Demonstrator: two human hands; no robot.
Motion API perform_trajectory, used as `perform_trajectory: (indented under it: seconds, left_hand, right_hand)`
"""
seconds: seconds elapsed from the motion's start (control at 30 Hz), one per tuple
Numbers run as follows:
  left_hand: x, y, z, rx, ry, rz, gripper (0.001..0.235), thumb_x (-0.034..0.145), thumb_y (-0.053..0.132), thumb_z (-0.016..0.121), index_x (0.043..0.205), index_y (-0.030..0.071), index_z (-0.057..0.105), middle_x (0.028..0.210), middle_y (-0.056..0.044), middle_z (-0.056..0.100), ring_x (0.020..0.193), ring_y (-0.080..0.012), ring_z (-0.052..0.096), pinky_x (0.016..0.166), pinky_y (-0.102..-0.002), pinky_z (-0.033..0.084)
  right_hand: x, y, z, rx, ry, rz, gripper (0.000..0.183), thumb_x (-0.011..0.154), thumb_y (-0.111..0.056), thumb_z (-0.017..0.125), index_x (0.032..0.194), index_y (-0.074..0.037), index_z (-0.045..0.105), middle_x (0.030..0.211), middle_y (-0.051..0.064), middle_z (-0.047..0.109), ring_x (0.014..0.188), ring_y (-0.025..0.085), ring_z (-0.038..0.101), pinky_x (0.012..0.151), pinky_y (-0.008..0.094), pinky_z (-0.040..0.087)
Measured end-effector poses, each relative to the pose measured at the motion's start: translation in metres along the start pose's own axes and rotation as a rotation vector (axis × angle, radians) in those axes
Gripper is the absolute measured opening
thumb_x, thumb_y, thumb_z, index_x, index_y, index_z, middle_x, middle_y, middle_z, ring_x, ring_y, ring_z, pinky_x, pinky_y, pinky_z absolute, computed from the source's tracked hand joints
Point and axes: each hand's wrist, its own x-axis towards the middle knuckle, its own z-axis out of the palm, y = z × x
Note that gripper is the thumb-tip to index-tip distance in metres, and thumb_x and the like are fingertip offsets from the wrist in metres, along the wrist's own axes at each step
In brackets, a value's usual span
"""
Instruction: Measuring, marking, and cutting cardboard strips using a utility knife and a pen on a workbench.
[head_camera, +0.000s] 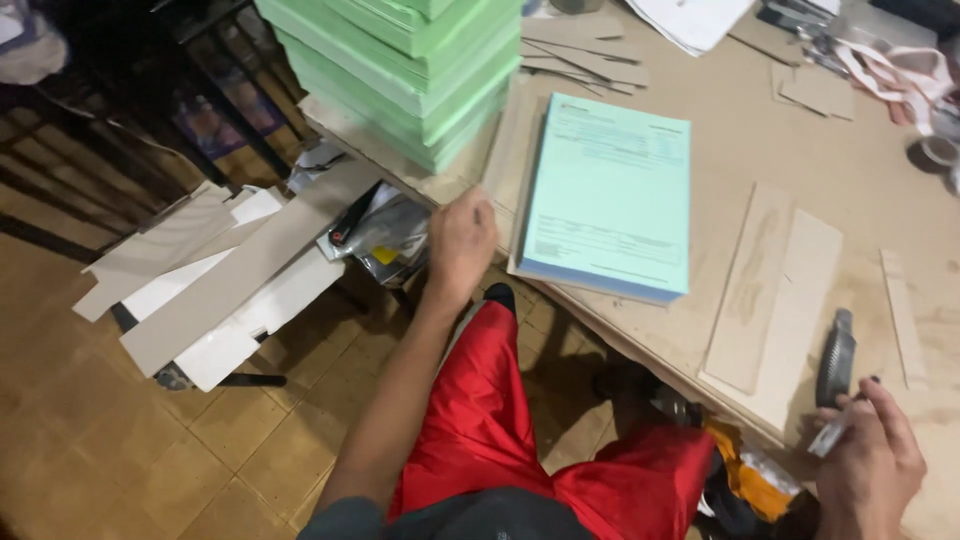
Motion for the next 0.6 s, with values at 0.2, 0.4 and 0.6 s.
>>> perform_trajectory:
  seconds: [0.2,0.4,0.6]
  left_hand:
    - [0.013,-0.005,0.045,-0.035,-0.034,0.247,0.032,0.105,0.008,0.041,0.103,0.000,0.072,0.084,-0.018,0.077,0.036,-0.0058,0.051,0.026,-0.017,0.039]
    - [0.009,-0.004,0.037,-0.045,-0.094,0.290,0.040,0.106,0.022,0.043,0.133,0.002,0.064,0.118,-0.022,0.074,0.098,-0.0393,0.076,0.085,-0.048,0.064]
    - [0.017,-0.001,0.033,-0.024,-0.085,0.326,0.030,0.107,0.020,0.042,0.096,0.005,0.066,0.076,-0.014,0.074,0.067,-0.0303,0.074,0.066,-0.044,0.060]
  right_hand:
    - [0.001,0.005,0.005,0.059,0.080,0.044,0.036,0.098,-0.011,0.057,0.129,-0.020,0.071,0.101,-0.002,0.069,0.071,0.006,0.068,0.064,0.022,0.060]
    - [-0.008,0.011,0.010,-0.033,0.081,-0.120,0.031,0.111,-0.015,0.057,0.139,-0.014,0.071,0.101,0.000,0.067,0.077,0.010,0.067,0.073,0.026,0.063]
    - [-0.014,0.014,0.019,-0.133,0.101,-0.264,0.030,0.118,-0.012,0.053,0.142,-0.005,0.070,0.109,0.008,0.068,0.079,0.016,0.068,0.072,0.025,0.055]
